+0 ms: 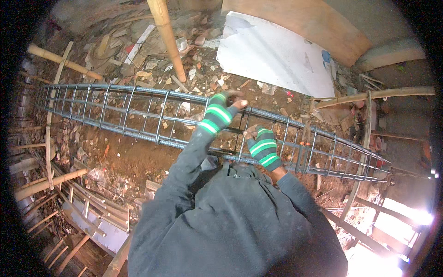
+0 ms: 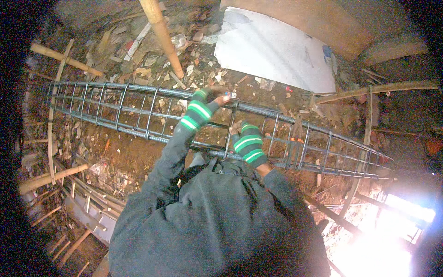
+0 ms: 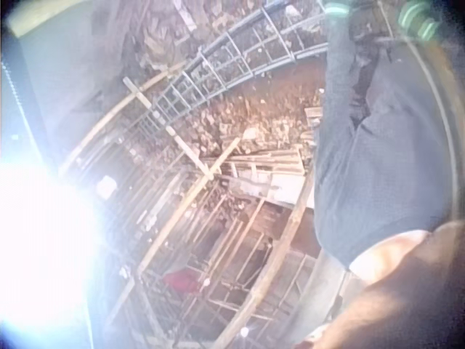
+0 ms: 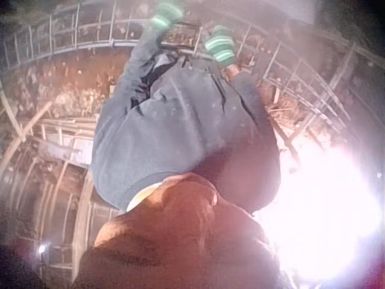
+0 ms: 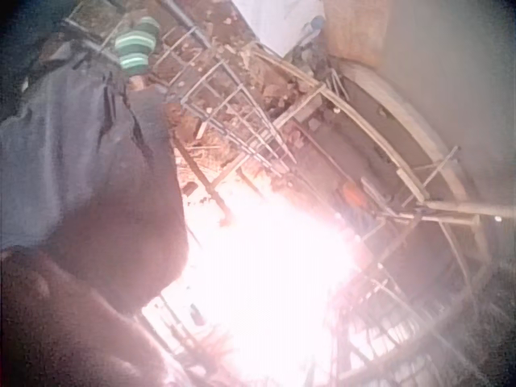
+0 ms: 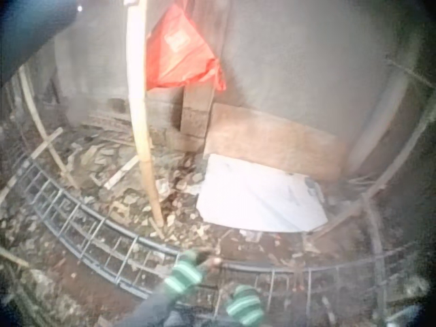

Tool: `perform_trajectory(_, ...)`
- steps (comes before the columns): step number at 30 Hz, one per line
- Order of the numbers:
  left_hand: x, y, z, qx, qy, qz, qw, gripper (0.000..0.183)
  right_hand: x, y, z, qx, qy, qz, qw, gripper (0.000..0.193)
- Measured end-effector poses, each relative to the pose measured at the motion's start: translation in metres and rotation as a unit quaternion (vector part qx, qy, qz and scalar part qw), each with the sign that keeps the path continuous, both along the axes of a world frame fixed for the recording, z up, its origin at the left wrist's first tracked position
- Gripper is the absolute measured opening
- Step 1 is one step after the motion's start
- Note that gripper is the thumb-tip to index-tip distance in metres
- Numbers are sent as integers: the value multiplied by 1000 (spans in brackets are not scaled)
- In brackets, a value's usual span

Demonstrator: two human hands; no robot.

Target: The person assembles a rebar cage by hand, positioning and securing intersecting steel bars into a grid structure. They repeatedly adjust and align the bars to form a stable framework on a debris-covered floor.

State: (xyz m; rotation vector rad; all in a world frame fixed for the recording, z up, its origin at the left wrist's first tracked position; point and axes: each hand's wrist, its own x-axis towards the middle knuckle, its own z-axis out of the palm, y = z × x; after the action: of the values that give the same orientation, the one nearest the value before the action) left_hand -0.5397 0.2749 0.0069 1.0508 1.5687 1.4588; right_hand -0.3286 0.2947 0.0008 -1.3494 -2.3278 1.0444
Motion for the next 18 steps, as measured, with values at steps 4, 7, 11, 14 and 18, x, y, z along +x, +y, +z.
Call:
perform_trajectory(4, -14, -48, -11, -19, -123, 52, 991, 33, 1, -9, 6, -25, -1, -27, 999, 30)
perform_trajectory(7, -23, -86, -15, -19, -39, 116, 992, 30, 24, -7, 19, 52, 84, 71, 993, 49)
perform_trajectory(11, -36, -133, -23, -44, 46, 244, 968, 22, 90, 18, 41, 106, -49, -124, 985, 54)
perform_trajectory(14, -42, -146, -32, -49, 88, 321, 942, 24, 142, 34, 41, 272, -252, -148, 917, 50)
perform_trajectory(18, -30, -140, -39, 14, 299, 313, 901, 24, 175, 36, 13, 323, -297, -112, 892, 50)
